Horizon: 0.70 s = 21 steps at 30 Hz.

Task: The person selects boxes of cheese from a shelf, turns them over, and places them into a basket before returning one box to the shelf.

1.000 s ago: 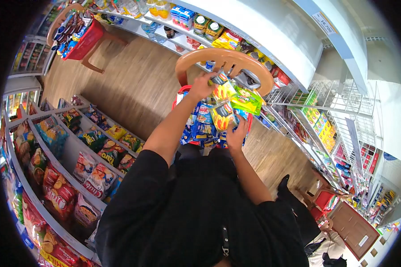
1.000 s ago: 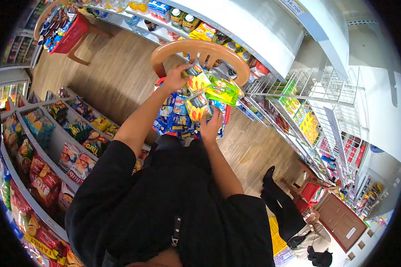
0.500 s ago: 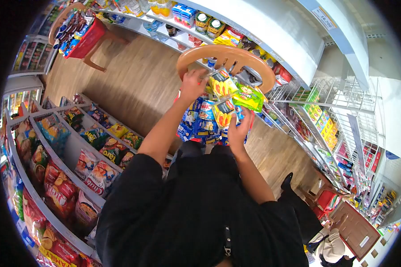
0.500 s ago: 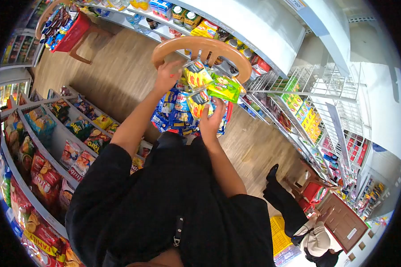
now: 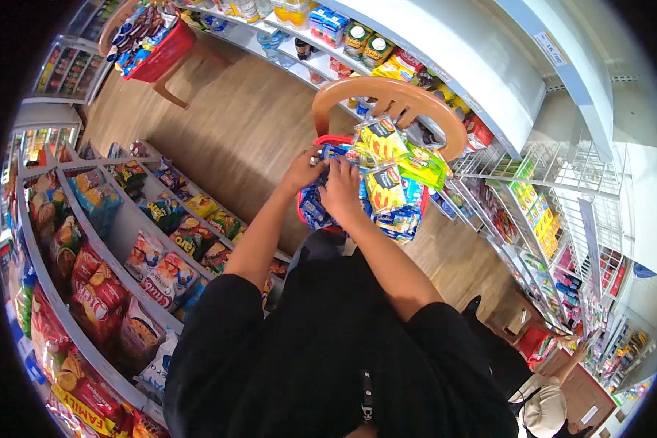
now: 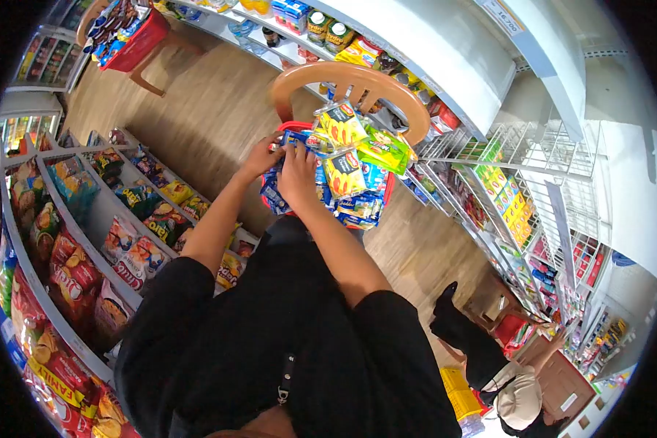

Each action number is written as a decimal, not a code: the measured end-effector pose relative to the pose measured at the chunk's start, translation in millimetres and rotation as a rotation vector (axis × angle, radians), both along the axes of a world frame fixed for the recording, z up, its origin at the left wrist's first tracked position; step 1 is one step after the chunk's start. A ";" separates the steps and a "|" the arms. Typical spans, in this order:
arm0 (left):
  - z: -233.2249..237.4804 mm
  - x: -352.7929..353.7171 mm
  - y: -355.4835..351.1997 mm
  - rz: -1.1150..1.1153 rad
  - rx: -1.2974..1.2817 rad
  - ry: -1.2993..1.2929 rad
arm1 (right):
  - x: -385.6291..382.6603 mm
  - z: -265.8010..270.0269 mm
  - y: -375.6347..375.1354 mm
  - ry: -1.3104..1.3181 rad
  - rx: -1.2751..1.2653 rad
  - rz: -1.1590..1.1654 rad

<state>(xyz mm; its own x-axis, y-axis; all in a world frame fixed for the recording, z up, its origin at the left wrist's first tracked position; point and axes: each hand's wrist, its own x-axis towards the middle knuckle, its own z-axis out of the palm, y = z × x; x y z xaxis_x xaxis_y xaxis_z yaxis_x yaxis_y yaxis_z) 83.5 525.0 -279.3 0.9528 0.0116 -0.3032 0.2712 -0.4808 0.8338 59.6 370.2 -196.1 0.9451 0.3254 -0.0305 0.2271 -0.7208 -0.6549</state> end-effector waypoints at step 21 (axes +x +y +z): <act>6.4 -17.4 -4.8 0.111 -0.045 -0.006 | 38.8 -18.2 -15.2 -0.083 -0.417 0.319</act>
